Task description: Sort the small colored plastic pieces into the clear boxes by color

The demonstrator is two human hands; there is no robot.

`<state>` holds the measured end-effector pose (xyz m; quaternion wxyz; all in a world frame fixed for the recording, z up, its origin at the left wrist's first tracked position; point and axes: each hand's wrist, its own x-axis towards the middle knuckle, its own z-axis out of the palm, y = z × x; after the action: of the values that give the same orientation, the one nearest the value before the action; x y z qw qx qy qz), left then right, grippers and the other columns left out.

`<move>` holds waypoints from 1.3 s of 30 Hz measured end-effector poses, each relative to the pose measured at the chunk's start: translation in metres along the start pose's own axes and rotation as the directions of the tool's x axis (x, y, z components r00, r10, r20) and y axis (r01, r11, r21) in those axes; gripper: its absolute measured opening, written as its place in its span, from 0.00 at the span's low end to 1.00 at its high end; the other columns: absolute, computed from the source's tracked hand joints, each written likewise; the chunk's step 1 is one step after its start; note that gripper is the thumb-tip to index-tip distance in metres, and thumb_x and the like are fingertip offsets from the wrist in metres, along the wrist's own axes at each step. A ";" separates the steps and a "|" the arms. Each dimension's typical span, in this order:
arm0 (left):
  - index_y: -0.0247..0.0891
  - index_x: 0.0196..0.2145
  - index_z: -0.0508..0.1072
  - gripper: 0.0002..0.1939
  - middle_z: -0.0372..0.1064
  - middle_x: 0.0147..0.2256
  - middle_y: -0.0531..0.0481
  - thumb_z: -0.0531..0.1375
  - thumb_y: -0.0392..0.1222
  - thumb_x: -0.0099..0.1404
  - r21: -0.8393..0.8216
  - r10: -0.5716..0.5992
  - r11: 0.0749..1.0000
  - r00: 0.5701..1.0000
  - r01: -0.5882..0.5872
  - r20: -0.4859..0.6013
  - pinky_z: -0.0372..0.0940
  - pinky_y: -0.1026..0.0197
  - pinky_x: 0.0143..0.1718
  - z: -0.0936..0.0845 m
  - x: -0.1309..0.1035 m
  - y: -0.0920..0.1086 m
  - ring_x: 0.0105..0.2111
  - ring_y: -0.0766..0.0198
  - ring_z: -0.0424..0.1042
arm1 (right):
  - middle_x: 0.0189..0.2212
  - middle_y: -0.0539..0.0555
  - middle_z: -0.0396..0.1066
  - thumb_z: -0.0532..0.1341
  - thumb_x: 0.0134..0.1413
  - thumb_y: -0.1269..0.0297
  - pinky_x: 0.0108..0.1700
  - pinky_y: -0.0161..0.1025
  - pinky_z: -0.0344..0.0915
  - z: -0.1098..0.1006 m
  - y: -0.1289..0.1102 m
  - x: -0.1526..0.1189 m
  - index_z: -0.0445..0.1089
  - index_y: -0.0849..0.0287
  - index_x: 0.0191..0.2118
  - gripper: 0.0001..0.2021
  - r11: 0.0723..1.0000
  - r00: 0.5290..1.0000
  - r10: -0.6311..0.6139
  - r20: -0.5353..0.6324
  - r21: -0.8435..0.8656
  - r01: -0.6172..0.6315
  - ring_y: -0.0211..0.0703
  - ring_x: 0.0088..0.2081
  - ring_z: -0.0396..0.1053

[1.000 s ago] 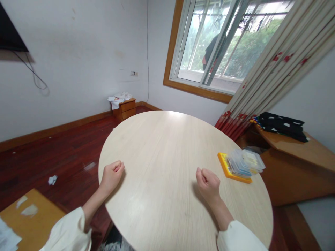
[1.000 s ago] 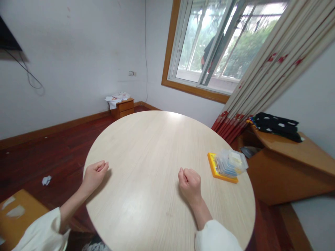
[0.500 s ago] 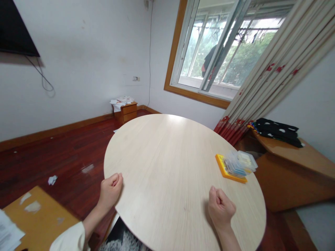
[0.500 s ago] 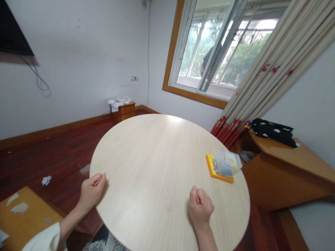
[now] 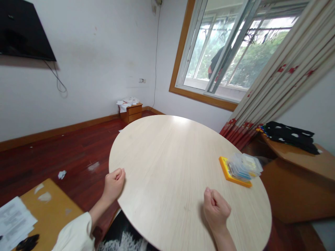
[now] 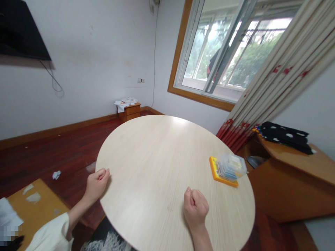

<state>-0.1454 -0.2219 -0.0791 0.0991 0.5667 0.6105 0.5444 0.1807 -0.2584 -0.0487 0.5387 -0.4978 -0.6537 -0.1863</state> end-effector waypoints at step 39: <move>0.40 0.17 0.41 0.20 0.36 0.16 0.58 0.49 0.43 0.60 -0.022 0.075 0.997 0.992 -0.074 0.098 0.42 0.66 0.19 -0.001 -0.001 -0.009 0.16 0.73 0.42 | 0.14 0.41 0.38 0.53 0.54 0.66 0.20 0.32 0.45 0.016 0.017 -0.009 0.40 0.55 0.17 0.21 0.974 0.986 0.166 0.027 -0.161 -0.160 0.29 0.15 0.41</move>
<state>-0.1512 -0.2213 -0.0857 0.1141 0.6144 0.5783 0.5245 0.1865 -0.2427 -0.0675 0.4978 -0.5944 -0.6045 -0.1828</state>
